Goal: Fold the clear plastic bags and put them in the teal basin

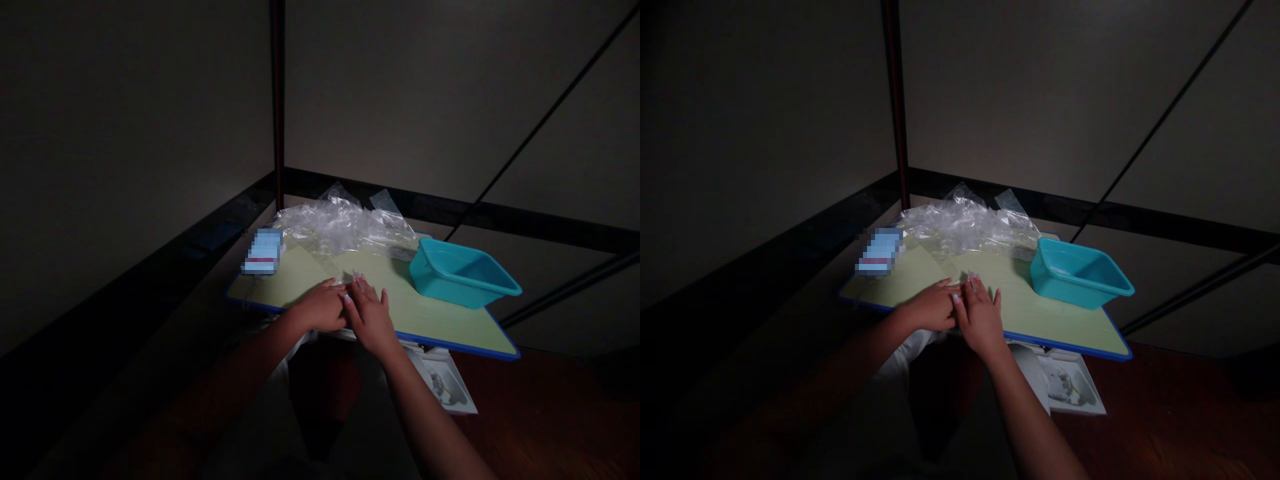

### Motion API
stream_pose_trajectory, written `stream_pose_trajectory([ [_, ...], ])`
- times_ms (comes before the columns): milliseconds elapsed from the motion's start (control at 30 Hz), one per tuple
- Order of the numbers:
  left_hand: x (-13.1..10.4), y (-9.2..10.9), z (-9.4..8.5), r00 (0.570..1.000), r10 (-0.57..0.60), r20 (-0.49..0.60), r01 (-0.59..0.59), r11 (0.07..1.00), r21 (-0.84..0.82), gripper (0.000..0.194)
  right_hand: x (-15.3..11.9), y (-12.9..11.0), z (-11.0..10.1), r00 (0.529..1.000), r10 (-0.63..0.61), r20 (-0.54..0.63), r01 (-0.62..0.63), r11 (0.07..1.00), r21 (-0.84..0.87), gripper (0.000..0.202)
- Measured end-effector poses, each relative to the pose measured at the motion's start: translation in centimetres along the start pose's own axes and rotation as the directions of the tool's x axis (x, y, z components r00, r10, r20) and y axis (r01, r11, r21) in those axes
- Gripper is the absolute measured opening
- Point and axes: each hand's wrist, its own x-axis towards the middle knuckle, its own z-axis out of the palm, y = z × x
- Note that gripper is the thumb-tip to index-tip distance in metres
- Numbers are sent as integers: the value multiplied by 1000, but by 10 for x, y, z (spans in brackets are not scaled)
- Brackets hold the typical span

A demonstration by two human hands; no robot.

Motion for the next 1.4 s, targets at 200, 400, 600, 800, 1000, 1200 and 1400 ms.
stream_pose_trajectory([
  [200,0,0,0,1000,20,-8,-20,1000,7,51,2,3,3,996,-84,15,83,996,44,51],
  [400,-1,-3,4,999,25,-48,-26,999,-32,49,-13,23,0,995,-94,-36,97,992,81,52],
  [600,0,-5,8,997,49,-51,-50,998,-35,46,-21,27,-2,993,-119,11,118,992,36,51],
  [800,-2,-4,3,997,44,-56,-46,998,-35,51,-20,25,-1,992,-107,60,110,993,-46,51],
  [1000,-6,-11,-4,970,-46,-240,-2,981,-193,36,-23,21,-2,992,-105,74,114,985,-131,48],
  [1200,2,-17,4,844,-412,-343,155,800,-580,37,-23,18,1,992,-110,64,120,976,-180,49],
  [1400,10,-21,7,885,-338,-320,121,831,-543,39,-24,18,3,990,-131,54,139,967,-211,50],
])
